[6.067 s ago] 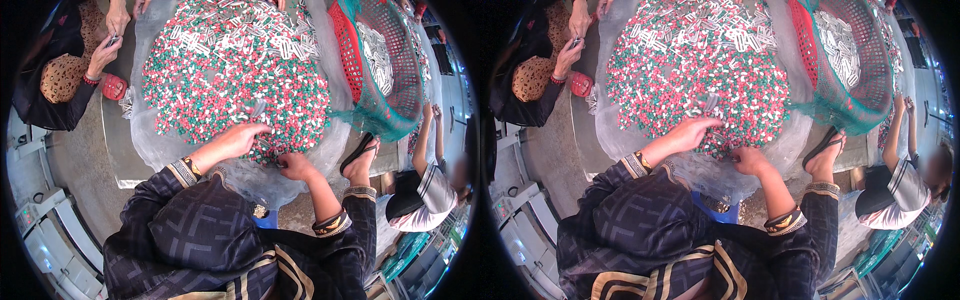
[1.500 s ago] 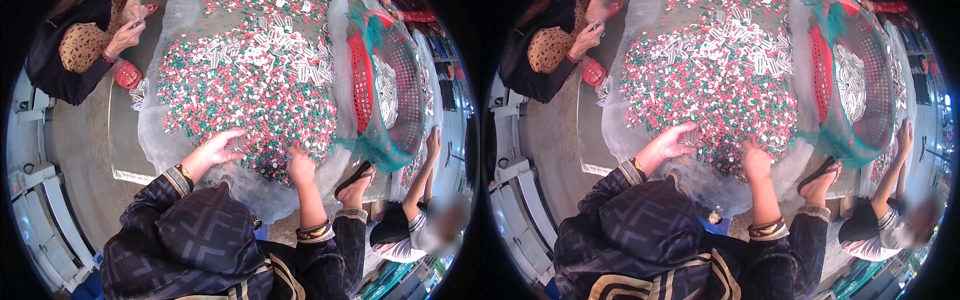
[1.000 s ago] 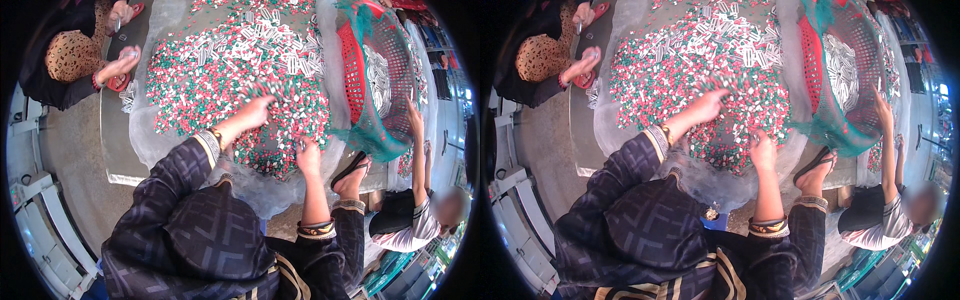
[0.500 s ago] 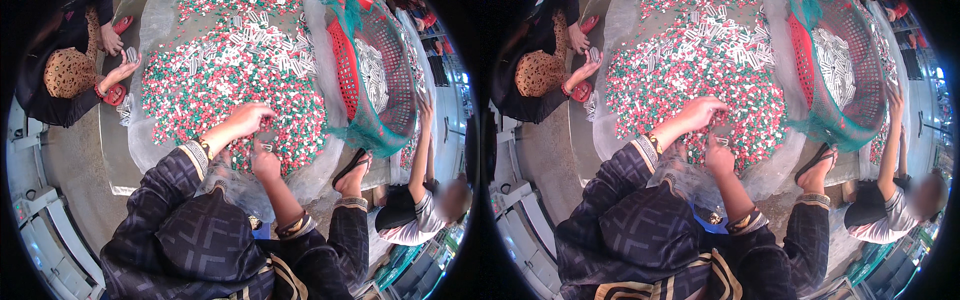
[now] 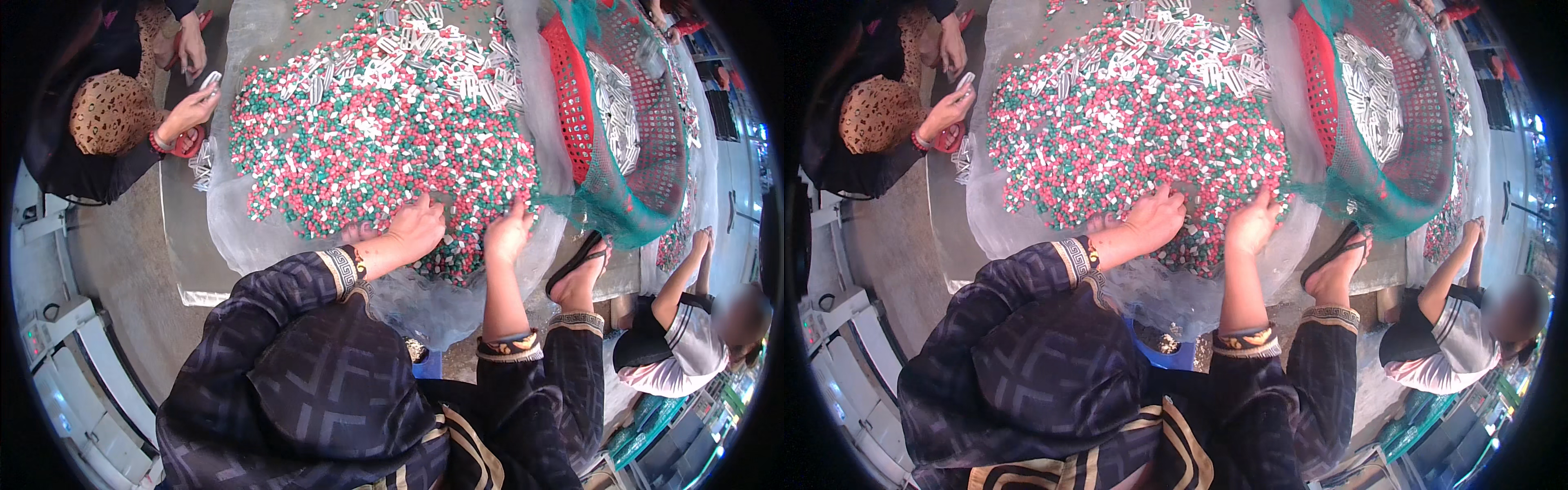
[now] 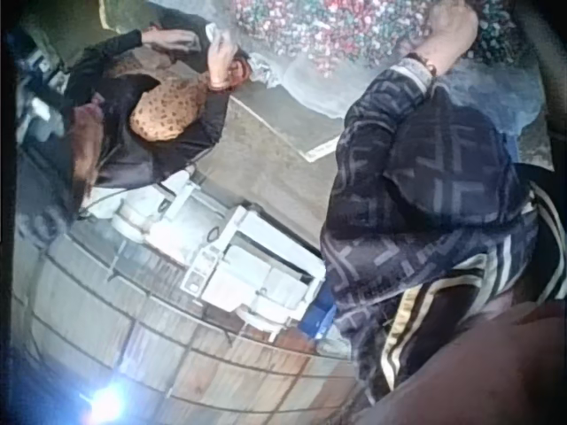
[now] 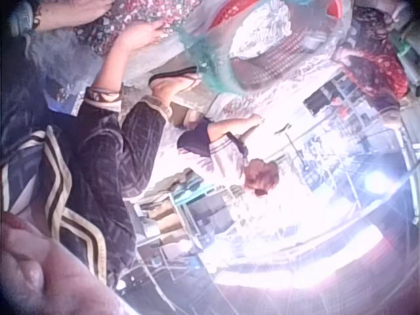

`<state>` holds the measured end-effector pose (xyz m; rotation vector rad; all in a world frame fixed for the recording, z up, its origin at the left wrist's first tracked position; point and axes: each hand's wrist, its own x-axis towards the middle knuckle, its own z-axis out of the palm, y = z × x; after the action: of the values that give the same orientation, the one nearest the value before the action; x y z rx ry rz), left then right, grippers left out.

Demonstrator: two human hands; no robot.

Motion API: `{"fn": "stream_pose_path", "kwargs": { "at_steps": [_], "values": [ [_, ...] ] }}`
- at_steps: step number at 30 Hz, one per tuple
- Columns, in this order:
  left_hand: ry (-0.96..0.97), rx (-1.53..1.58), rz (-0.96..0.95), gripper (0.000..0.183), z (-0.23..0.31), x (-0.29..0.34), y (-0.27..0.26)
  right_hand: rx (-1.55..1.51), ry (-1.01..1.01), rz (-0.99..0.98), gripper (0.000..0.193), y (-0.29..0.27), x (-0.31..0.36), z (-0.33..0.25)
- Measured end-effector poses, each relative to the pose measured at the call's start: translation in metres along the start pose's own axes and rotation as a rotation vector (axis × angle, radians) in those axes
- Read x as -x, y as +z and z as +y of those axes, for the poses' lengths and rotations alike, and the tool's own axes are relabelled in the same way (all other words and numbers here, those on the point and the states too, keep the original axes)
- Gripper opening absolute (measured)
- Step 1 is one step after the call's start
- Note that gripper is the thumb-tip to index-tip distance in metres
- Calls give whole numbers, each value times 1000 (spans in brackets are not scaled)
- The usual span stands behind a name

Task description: The person sorts through a large pile of hair clips on the floor, picking up and organizing several silver and green clips by hand.

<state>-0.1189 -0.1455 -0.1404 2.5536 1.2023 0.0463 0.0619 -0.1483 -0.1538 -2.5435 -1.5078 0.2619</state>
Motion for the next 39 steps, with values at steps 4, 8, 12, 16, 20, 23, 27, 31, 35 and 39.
{"fn": "stream_pose_path", "kwargs": {
  "at_steps": [4, 8, 12, 16, 20, 23, 27, 31, 35, 39],
  "values": [
    [-92, 94, -109, 17, -2, 0, 1, -187, -225, -310, 45, 6, 14, -33],
    [-163, 87, -99, 21, -8, 11, -1, -668, -240, -198, 35, 9, 14, -31],
    [-116, 185, -71, 18, -12, 22, -7, -355, 31, -275, 18, -11, 9, -6],
    [-149, 211, -153, 16, -10, 18, -11, -56, -140, -330, 34, -6, 35, -17],
    [-296, 418, -182, 21, -26, 17, -34, -34, -255, -293, 47, -3, 20, -27],
    [-361, 796, -157, 41, -61, 10, -46, 39, -351, -330, 50, 3, 24, -28],
    [-454, 879, -61, 36, -81, 5, -55, -3, -253, -340, 43, 6, 36, -21],
    [-360, 404, -1, 19, -75, 1, -81, 82, -157, -427, 37, -7, 28, -21],
    [-322, 26, -25, 23, -76, -1, -76, -41, -64, -524, 35, -38, 14, -21],
    [-265, 76, -12, 21, -71, -11, -87, -118, 103, -505, 40, -45, 4, -11]
  ]
}}
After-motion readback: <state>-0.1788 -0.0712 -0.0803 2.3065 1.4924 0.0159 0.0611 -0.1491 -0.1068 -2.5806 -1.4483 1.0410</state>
